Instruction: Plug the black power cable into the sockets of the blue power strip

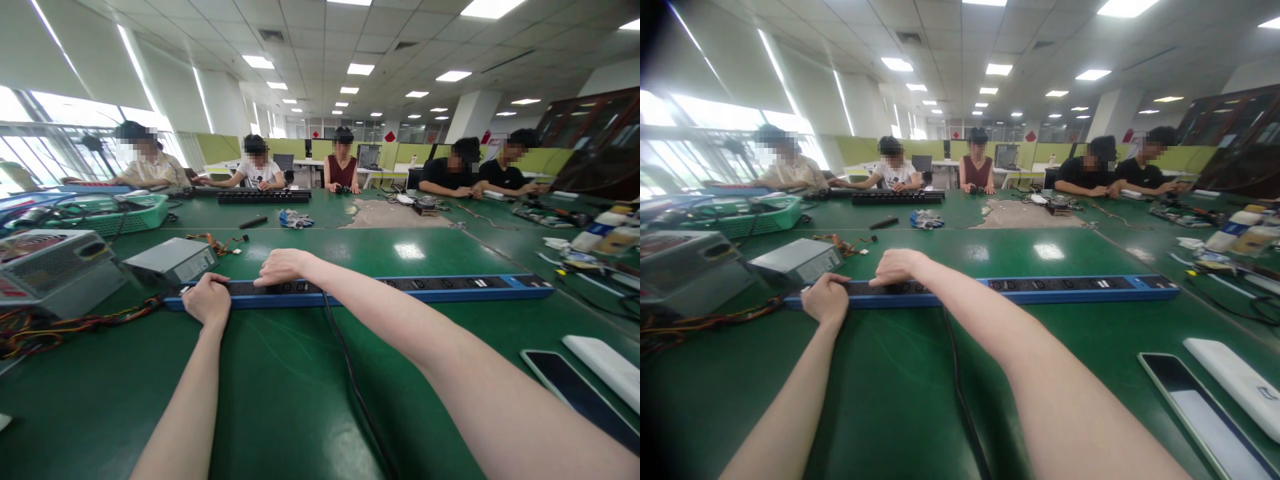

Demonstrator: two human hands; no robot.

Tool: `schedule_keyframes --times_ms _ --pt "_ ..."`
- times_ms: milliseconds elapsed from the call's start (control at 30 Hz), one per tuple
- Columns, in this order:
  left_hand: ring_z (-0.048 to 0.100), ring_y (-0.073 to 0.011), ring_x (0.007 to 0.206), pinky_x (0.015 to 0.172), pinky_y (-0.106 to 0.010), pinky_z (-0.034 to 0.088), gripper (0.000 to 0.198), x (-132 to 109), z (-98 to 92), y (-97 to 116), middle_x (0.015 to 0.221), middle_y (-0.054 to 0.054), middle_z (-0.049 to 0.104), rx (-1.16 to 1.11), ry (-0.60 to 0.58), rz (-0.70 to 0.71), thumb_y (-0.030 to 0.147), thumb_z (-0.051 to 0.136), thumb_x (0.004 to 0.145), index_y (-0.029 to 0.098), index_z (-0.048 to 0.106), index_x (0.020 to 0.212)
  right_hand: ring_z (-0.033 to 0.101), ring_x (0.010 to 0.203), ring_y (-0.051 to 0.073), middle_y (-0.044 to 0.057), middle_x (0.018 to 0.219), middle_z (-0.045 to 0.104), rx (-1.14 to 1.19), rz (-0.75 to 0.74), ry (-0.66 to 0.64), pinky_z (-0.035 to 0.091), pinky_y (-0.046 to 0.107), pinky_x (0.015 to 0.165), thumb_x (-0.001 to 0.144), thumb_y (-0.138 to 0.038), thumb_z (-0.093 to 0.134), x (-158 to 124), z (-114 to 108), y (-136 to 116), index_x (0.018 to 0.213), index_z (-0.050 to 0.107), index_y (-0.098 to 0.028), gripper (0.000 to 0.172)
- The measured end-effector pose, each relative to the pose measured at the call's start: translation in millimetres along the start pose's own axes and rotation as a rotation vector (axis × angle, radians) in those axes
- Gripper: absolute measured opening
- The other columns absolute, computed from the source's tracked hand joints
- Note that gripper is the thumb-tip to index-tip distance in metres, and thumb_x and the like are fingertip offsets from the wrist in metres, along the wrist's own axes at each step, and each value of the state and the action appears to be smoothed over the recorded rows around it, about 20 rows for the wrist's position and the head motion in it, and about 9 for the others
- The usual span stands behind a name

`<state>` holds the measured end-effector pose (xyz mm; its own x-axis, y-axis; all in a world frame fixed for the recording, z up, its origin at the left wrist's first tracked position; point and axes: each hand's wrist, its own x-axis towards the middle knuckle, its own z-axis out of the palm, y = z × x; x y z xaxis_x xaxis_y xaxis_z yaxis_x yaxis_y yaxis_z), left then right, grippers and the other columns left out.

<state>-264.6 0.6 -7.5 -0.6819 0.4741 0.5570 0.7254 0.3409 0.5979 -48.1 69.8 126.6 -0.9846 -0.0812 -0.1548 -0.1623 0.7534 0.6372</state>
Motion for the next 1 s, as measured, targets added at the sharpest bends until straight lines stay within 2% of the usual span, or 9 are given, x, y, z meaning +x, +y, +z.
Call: schedule_keyframes --times_ms 100,233,333,433,600,733,800,900,1000 --pt "0.057 -0.0273 0.084 0.089 -0.041 0.039 0.038 0.2 0.2 -0.1 0.083 -0.009 0.070 0.000 0.000 -0.004 0.016 0.044 0.091 0.025 0.080 0.092 0.072 0.081 0.017 0.004 0.094 0.077 -0.041 -0.063 -0.008 0.037 0.027 0.059 0.105 -0.017 0.045 -1.1 -9.2 -2.3 0.118 0.062 -0.022 0.022" --pt "0.057 -0.0263 0.083 0.089 -0.040 0.039 0.037 1.1 3.4 -1.9 0.082 -0.008 0.069 0.006 0.011 -0.014 0.015 0.045 0.091 0.025 0.080 0.092 0.070 0.088 0.017 0.005 0.099 0.075 -0.055 -0.027 0.044 0.039 0.027 0.062 0.106 -0.013 0.040 -14.4 -43.8 6.1 0.119 0.060 -0.021 0.026" --pt "0.057 -0.0254 0.082 0.089 -0.039 0.039 0.037 1.2 5.6 -3.4 0.080 -0.008 0.069 0.006 0.021 -0.011 0.014 0.045 0.090 0.025 0.080 0.092 0.067 0.098 0.017 0.006 0.107 0.073 0.020 0.195 0.168 0.040 0.025 0.065 0.106 -0.012 0.040 -40.3 -74.9 17.5 0.122 0.056 -0.020 0.024" --pt "0.057 -0.0250 0.081 0.085 -0.038 0.039 0.037 1.4 6.0 -4.3 0.081 -0.008 0.070 0.007 0.024 -0.024 0.015 0.046 0.090 0.025 0.081 0.093 0.064 0.102 0.017 0.006 0.113 0.070 0.192 0.487 0.369 0.040 0.023 0.069 0.105 -0.019 0.047 -78.7 -99.8 19.6 0.122 0.053 -0.019 0.018" --pt "0.057 -0.0250 0.078 0.078 -0.038 0.038 0.034 3.0 2.4 4.5 0.084 -0.008 0.071 0.002 -0.014 -0.040 0.018 0.047 0.092 0.025 0.080 0.094 0.062 0.082 0.011 0.000 0.094 0.065 0.543 0.892 0.719 0.041 0.020 0.071 0.104 -0.040 0.051 -145.3 -121.5 -8.4 0.115 0.054 -0.017 0.025" --pt "0.060 -0.0263 0.081 0.081 -0.038 0.039 0.030 -6.3 -0.1 38.4 0.085 -0.007 0.071 -0.015 -0.049 0.128 0.019 0.048 0.092 0.025 0.078 0.091 0.054 0.065 0.007 -0.005 0.078 0.058 0.761 1.105 0.995 0.039 0.019 0.064 0.099 -0.041 0.054 -175.6 -114.2 -41.4 0.114 0.054 -0.019 0.026" --pt "0.062 -0.0272 0.085 0.086 -0.039 0.039 0.028 -20.0 0.0 64.1 0.086 -0.007 0.071 -0.046 -0.065 0.262 0.019 0.048 0.092 0.025 0.076 0.091 0.050 0.060 0.008 -0.008 0.070 0.053 0.831 1.204 1.057 0.038 0.020 0.061 0.096 -0.039 0.057 -180.5 -101.3 -53.9 0.114 0.054 -0.021 0.026" --pt "0.064 -0.0261 0.089 0.096 -0.040 0.039 0.026 -50.7 2.0 101.6 0.086 -0.007 0.072 -0.123 -0.144 0.486 0.018 0.047 0.094 0.024 0.072 0.091 0.050 0.059 0.009 -0.008 0.067 0.053 0.912 1.330 1.015 0.038 0.021 0.062 0.092 -0.038 0.058 -177.4 -74.3 -64.6 0.103 0.056 -0.021 0.020" --pt "0.066 -0.0249 0.090 0.101 -0.040 0.038 0.025 -83.4 5.0 124.9 0.087 -0.007 0.073 -0.163 -0.224 0.673 0.017 0.046 0.096 0.024 0.070 0.091 0.053 0.062 0.009 -0.006 0.068 0.058 0.951 1.425 0.859 0.037 0.021 0.063 0.089 -0.037 0.060 -164.8 -43.2 -70.2 0.088 0.055 -0.022 0.016"
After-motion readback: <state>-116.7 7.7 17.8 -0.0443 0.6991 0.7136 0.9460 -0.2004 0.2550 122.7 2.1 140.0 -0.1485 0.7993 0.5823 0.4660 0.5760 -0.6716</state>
